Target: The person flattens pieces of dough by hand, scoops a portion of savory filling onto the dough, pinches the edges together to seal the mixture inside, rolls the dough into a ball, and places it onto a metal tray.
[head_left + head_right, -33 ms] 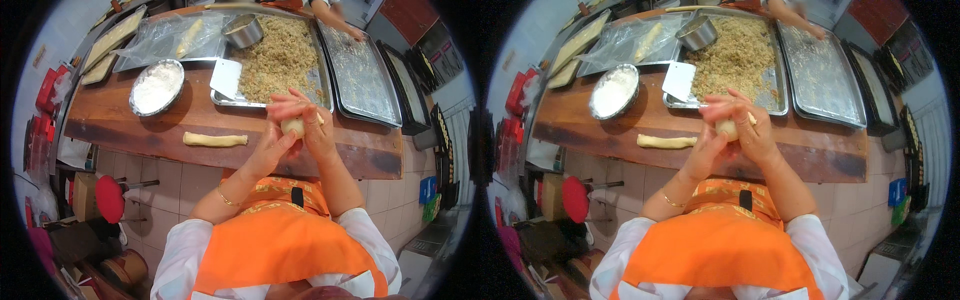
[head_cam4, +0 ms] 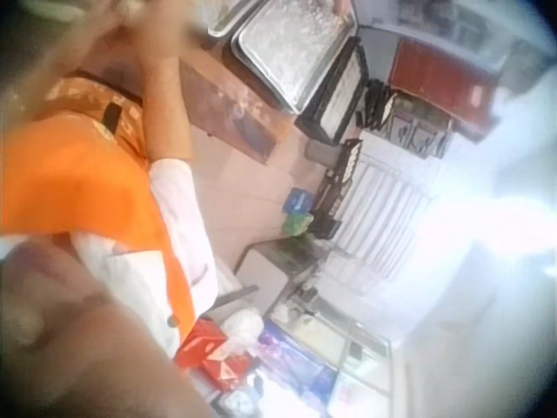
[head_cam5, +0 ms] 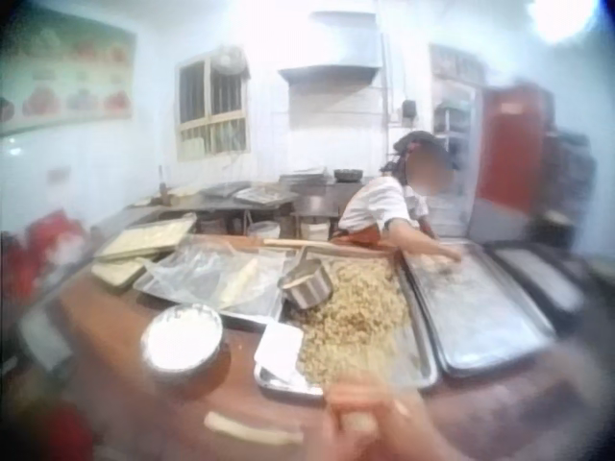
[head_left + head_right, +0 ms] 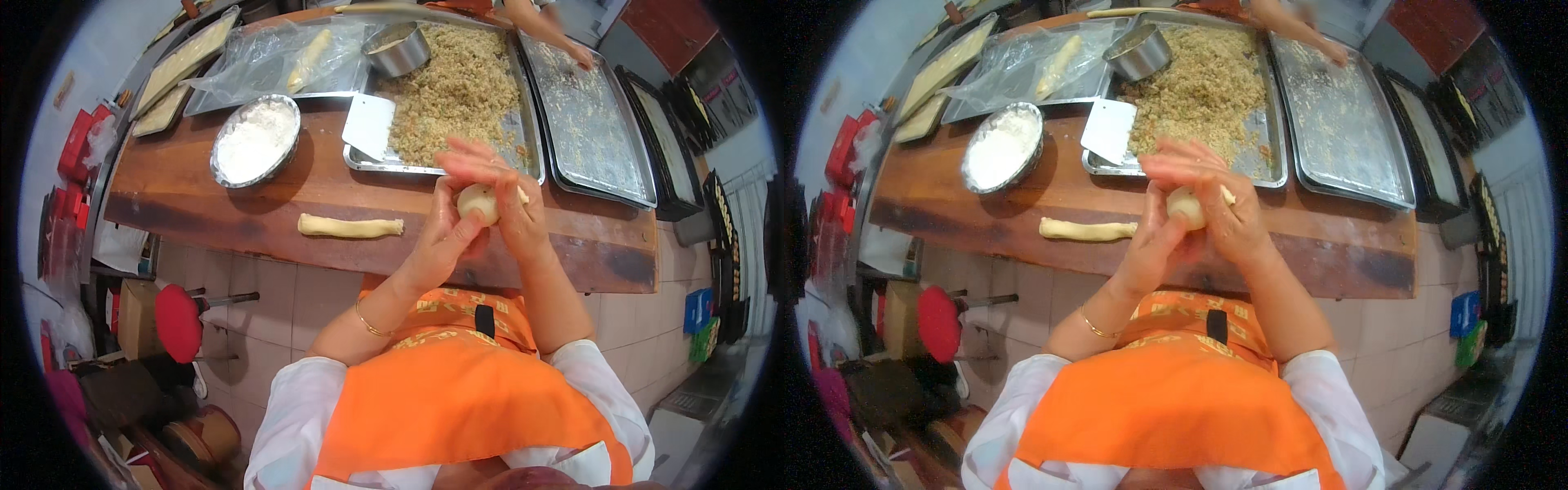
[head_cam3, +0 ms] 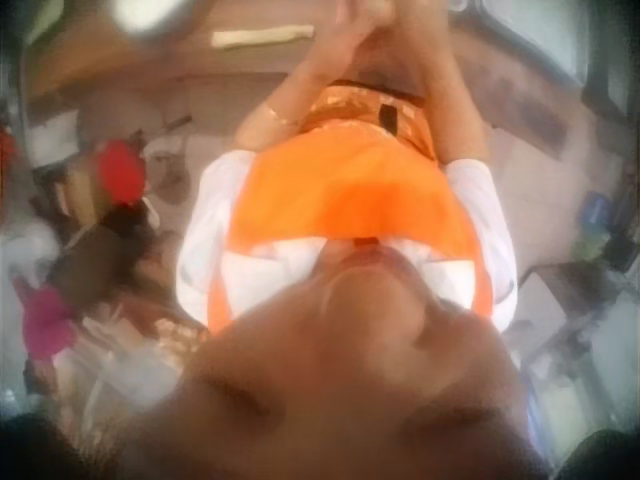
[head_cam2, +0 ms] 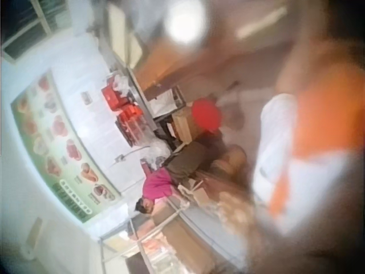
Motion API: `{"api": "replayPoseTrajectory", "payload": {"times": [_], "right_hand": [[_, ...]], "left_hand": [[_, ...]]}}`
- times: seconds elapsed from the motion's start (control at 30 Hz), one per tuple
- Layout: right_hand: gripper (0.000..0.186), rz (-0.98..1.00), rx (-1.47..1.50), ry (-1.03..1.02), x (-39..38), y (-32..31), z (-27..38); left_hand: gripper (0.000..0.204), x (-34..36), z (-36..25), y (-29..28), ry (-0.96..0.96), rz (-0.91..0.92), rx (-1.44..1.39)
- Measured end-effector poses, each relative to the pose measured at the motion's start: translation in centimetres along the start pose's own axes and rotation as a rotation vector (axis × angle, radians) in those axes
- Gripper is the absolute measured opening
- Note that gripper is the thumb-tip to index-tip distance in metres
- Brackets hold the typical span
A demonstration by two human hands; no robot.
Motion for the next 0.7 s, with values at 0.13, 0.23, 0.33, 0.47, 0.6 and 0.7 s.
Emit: {"api": "replayPoseTrajectory", "payload": {"times": [0.13,0.23,0.33,0.47,0.6,0.7], "right_hand": [[0.057,-0.065,-0.103,-0.053,0.3,1.3,1.2],[0.059,0.199,-0.075,0.010,-0.2,-0.1,-0.2],[0.061,0.143,0.009,0.005,-0.6,-0.8,-1.6],[0.063,-0.166,-0.007,-0.082,0.0,0.4,0.2],[0.066,0.214,-0.027,0.005,-0.5,-0.6,-1.0],[0.067,0.191,0.030,0.052,-0.8,-1.1,-2.2]], "left_hand": [[0.065,0.3,-0.2,-0.2,-0.043,0.135,0.086],[0.066,0.3,1.4,-1.1,0.020,0.117,0.064],[0.068,0.8,1.1,1.2,0.285,-0.244,0.126],[0.063,0.1,0.6,-0.7,-0.090,0.151,0.141],[0.076,0.5,1.7,-2.0,-0.114,0.194,0.205],[0.079,0.8,0.9,0.7,0.210,0.001,0.286]]}}
Point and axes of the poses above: each hand's wrist, its own x-axis towards the middle knuckle, its own y-axis out of the palm, z = x × y, the point moved 5 cm from there along x, towards the middle knuckle, and after that the axes turned 2 degrees about -x, right-handed, at the moved point
